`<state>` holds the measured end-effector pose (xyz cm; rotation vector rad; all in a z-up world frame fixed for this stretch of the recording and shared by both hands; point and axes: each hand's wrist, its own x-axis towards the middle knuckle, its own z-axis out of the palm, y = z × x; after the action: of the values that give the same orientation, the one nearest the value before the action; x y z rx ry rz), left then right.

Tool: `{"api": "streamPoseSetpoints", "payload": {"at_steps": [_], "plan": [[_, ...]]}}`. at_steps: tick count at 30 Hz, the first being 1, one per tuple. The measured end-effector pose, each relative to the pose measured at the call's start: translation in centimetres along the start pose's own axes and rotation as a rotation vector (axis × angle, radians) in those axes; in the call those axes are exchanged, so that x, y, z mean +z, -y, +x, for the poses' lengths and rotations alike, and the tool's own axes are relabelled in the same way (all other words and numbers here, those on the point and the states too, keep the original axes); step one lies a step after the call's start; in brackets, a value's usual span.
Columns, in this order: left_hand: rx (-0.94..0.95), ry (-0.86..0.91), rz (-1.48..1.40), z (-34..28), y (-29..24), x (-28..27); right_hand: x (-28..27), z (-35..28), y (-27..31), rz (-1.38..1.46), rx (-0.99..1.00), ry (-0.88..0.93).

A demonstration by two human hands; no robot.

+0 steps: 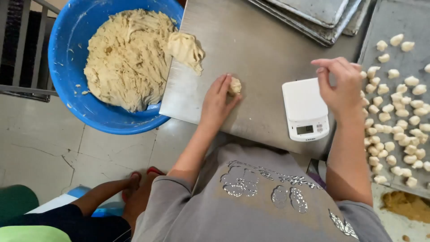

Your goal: The person portions dough from a large blue bowl, weighs each piece on a digital scale, and places the uniform pieces onto a metal baking tray. The process is repeated continuously to fill the tray with small dough balls.

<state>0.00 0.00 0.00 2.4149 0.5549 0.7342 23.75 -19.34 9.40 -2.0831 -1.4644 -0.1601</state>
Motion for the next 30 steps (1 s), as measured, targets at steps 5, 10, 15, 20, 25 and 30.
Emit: {"api": "streamPoseSetpoints", "payload": {"at_steps": [5, 10, 15, 20, 25, 30], "plan": [[-0.041, 0.049, -0.145, 2.0, -0.2, 0.3, 4.1, 1.4, 3.2, 0.338, 0.06, -0.013], [0.154, 0.064, -0.573, 3.5, -10.4, 1.6, 5.8, 2.6, 8.4, 1.104, 0.492, -0.143], [0.14, -0.017, -0.917, 5.8, -12.6, 1.4, 5.0, 0.7, 15.1, 1.114, 0.376, -0.292], [-0.001, -0.166, -1.109, 10.1, -13.9, 2.6, 3.8, 0.5, 14.4, 1.029, 0.329, -0.35], [0.018, 0.352, -1.138, 3.7, -18.3, 3.1, 1.0, 1.4, 3.7, 1.219, 0.567, -0.57], [0.23, 0.298, -1.25, 7.9, -16.1, 7.2, 2.3, -2.0, 11.1, 1.127, 0.454, -0.614]]}}
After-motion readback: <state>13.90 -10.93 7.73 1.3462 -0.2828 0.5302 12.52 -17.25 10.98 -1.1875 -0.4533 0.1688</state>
